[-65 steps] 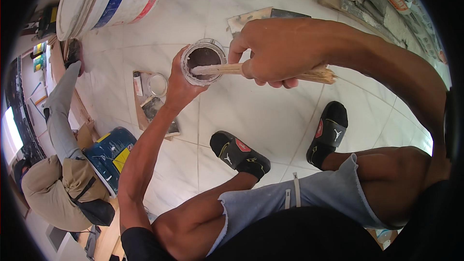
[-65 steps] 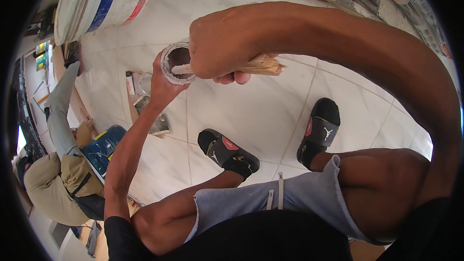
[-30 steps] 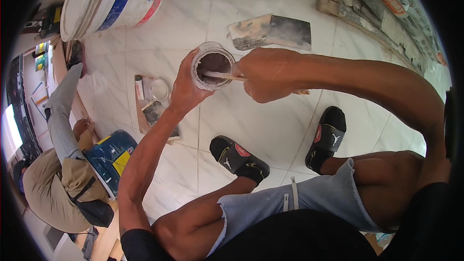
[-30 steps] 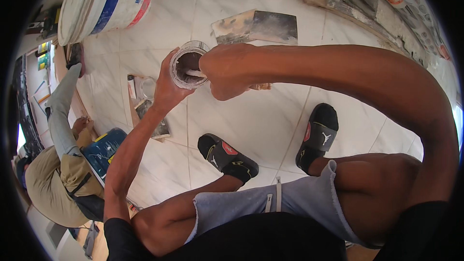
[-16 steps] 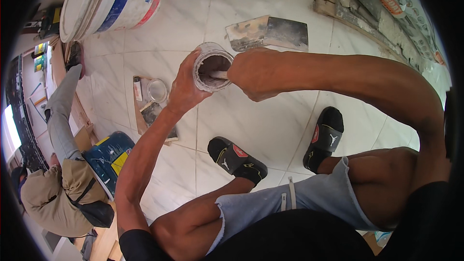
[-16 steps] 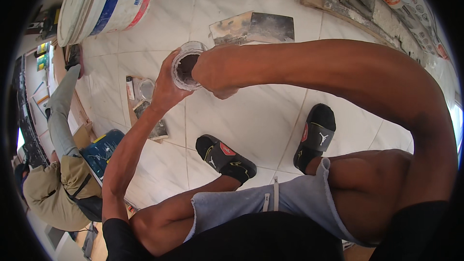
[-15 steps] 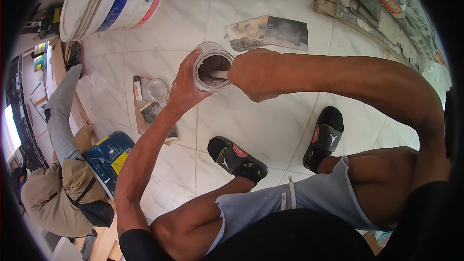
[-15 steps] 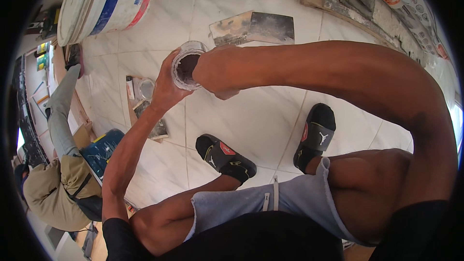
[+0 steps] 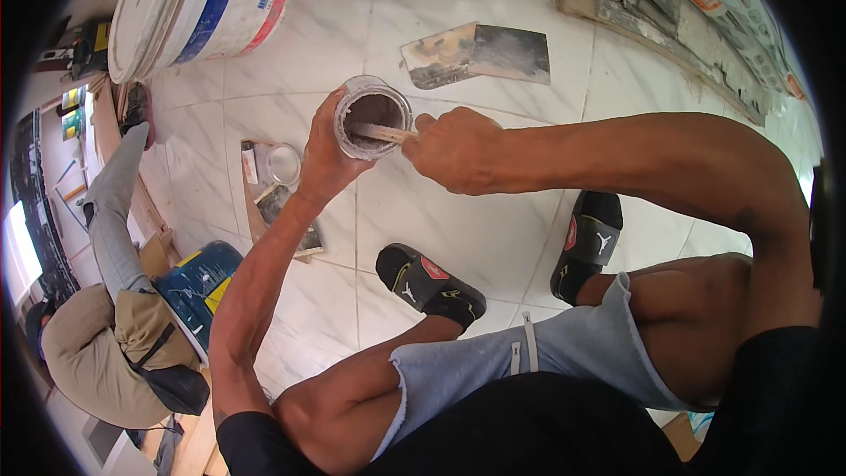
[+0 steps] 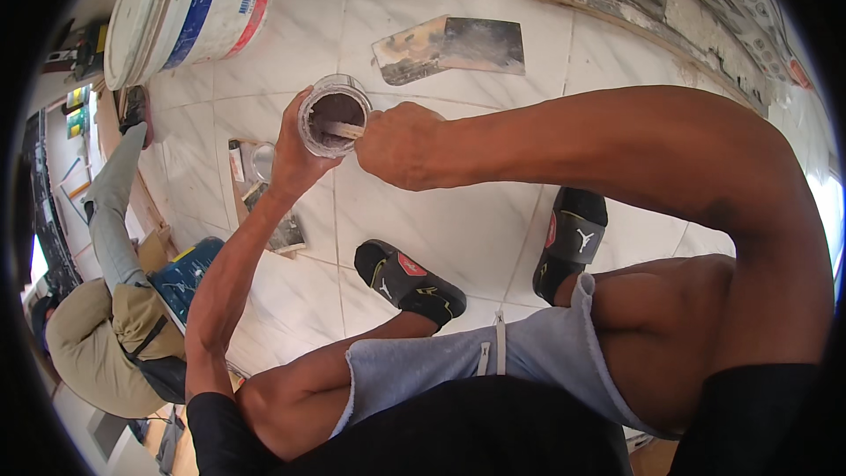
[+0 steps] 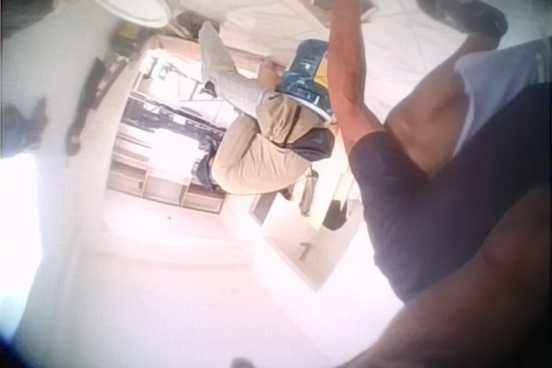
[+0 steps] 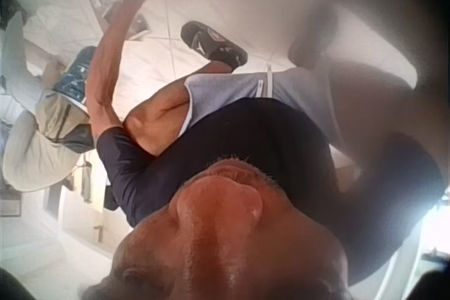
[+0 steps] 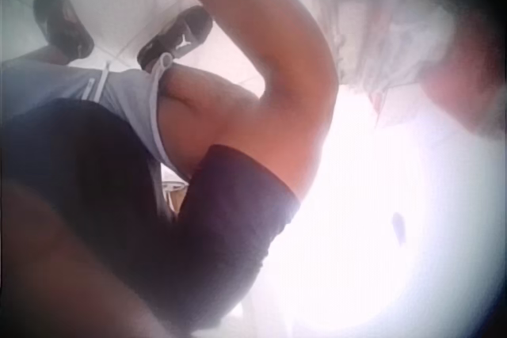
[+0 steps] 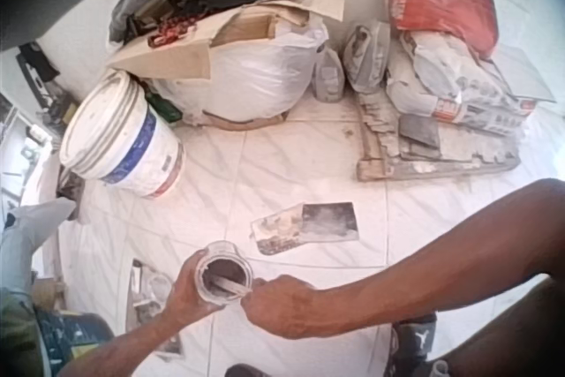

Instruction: The person stirs a dark substance in a container with a stick and transfers it to a putty knife. They add white material from a tube, mix the substances together on the blade, and then apply the resulting filler to the seam and corner of a dark stone countertop.

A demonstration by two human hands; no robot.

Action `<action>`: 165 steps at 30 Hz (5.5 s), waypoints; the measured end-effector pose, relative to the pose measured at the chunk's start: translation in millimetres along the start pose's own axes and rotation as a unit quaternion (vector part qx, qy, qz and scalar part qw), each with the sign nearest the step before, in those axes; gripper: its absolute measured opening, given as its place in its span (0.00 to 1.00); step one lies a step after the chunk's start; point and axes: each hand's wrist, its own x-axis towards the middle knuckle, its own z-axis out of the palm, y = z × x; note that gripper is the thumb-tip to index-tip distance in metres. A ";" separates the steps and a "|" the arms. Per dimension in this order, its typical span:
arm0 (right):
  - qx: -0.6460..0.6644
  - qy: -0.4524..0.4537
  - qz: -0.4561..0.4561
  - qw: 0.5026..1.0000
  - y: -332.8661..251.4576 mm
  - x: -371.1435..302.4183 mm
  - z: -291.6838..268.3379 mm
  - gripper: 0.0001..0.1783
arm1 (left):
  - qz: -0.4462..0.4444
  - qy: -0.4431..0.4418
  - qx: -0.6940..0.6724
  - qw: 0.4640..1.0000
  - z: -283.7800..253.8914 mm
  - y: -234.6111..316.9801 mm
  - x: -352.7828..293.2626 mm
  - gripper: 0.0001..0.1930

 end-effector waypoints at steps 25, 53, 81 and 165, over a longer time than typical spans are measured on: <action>0.139 -0.017 0.117 0.983 -8.1 -46.1 -9.7 0.34 | -0.047 0.022 -0.015 0.999 -0.1 -5.9 -2.9 0.56; -0.033 0.269 -0.083 0.959 60.7 -72.4 -17.5 0.26 | -0.048 -0.243 0.021 0.968 82.1 70.7 -43.8 0.23; -0.066 0.343 -0.178 0.920 66.2 -73.0 -97.9 0.36 | 0.106 -0.035 0.444 0.889 135.9 44.6 97.9 0.20; 0.215 0.104 0.040 0.970 33.9 -78.6 -88.9 0.18 | -0.250 0.301 -0.469 0.792 -93.1 52.5 22.5 0.20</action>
